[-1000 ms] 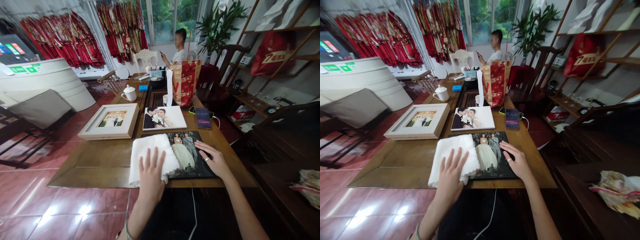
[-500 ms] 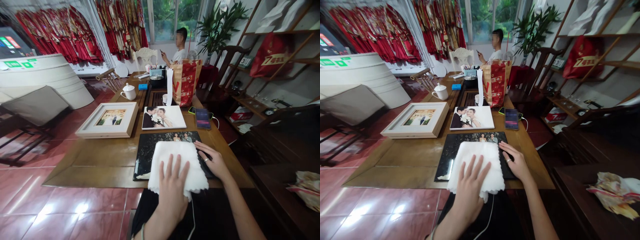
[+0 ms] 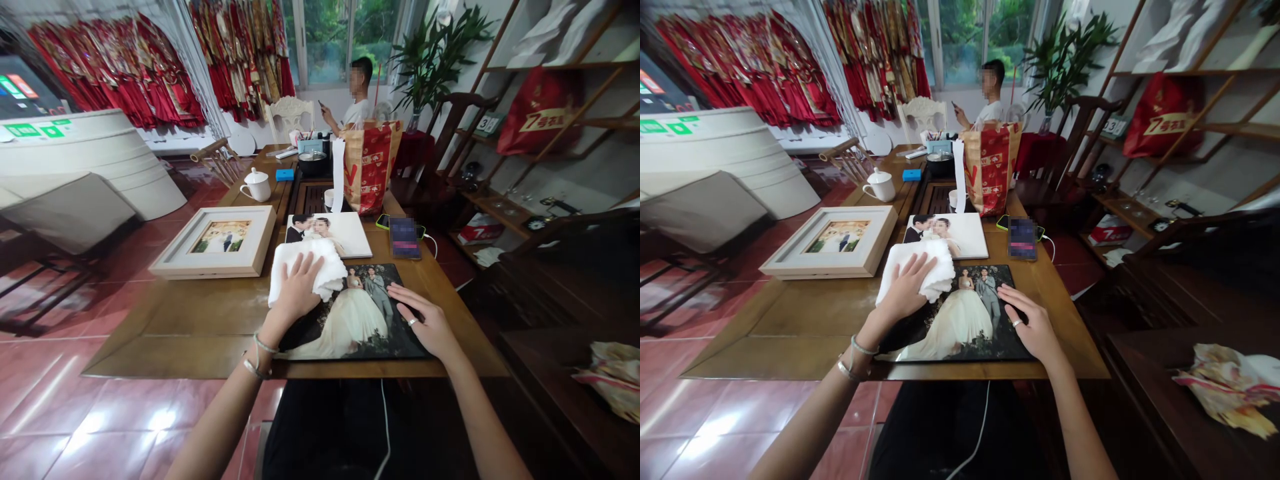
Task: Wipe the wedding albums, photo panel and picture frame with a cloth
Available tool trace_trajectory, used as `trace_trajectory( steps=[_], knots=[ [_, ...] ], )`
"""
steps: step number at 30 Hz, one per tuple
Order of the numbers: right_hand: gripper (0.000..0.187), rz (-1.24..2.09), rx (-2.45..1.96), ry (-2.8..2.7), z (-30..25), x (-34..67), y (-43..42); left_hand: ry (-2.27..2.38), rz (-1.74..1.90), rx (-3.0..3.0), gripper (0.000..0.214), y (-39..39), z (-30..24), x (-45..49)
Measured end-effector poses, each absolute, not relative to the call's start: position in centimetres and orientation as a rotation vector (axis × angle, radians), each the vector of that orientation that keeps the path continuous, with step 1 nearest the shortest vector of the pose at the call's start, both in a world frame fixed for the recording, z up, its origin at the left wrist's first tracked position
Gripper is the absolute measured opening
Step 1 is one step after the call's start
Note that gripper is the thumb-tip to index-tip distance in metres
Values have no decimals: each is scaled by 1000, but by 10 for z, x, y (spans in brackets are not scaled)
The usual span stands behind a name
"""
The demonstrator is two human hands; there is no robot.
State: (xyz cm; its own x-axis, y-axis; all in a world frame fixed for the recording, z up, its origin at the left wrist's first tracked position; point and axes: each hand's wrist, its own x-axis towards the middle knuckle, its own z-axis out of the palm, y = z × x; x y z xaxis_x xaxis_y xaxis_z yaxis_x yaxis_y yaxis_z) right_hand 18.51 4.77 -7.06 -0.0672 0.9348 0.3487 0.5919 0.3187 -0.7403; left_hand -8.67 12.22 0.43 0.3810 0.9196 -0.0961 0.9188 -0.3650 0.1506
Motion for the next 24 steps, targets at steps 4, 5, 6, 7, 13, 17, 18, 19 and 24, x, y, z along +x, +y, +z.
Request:
trace_trajectory(
  steps=[4, 5, 6, 7, 13, 17, 18, 19, 24],
  knots=[
    [31, 533, -1373, -1756, -69, 184, 47, 1632, 16, 2481, 83, 109, 6, -92],
    [31, 534, -1374, -1752, -69, 184, 47, 1622, 12, 2482, 84, 99, 6, -93],
    [31, 533, -1375, -1749, -68, 183, 47, 1611, 4, 2483, 85, 87, 6, -94],
    [31, 531, -1378, -1746, -68, 183, 47, 1598, -11, 2483, 87, 73, 6, -96],
    [32, 522, -1367, -1758, -68, 183, 46, 1558, -22, 2520, 102, -5, 0, -100],
    [31, 524, -1388, -1758, -67, 182, 45, 1555, -5, 2497, 86, -3, 0, -97],
    [31, 524, -1391, -1757, -67, 182, 45, 1563, -18, 2481, 81, 6, 2, -96],
    [31, 525, -1392, -1756, -67, 182, 45, 1568, -32, 2470, 78, 17, 3, -95],
    [31, 497, -1410, -1740, -69, 183, 47, 1519, -56, 2531, 76, 76, 7, -91]
  ],
)
